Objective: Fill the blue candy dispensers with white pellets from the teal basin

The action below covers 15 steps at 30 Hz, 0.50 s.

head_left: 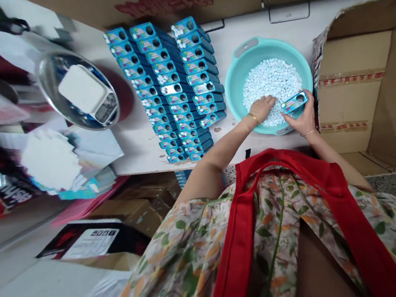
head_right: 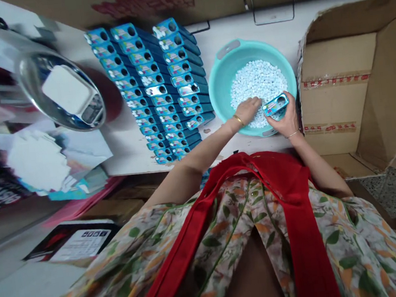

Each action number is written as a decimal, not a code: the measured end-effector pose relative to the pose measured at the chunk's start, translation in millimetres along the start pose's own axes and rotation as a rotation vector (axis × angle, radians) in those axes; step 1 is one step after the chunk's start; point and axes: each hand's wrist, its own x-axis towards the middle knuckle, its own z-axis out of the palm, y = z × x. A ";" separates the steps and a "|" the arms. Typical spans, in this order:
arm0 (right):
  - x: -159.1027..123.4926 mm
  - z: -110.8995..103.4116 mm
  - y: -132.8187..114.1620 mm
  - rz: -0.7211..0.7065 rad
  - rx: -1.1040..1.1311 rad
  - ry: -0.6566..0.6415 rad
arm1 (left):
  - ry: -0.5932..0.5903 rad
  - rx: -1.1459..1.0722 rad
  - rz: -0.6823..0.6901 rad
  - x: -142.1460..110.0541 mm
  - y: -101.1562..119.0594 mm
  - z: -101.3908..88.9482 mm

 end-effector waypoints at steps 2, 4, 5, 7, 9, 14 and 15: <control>-5.1 -2.9 1.2 -0.019 0.022 0.022 | -0.030 -0.128 0.056 -3.5 5.3 13.0; -11.5 -7.3 1.2 -0.047 0.035 0.024 | -0.047 -0.242 0.098 -7.7 2.4 18.9; -15.2 -9.8 0.7 -0.057 0.037 0.018 | -0.044 -0.287 0.119 -9.8 -1.6 19.1; -22.9 -13.9 -0.8 -0.063 0.030 0.000 | -0.013 -0.351 0.157 -14.8 -13.0 13.9; -28.8 -14.8 -2.4 -0.058 0.015 -0.010 | 0.044 -0.394 0.190 -23.0 -25.9 0.8; -23.7 0.7 -6.4 -0.031 -0.027 0.006 | 0.151 -0.299 0.267 -64.1 -40.0 -62.0; -19.5 5.0 -8.0 -0.025 -0.032 0.005 | 0.148 -0.252 0.271 -74.3 -36.9 -77.2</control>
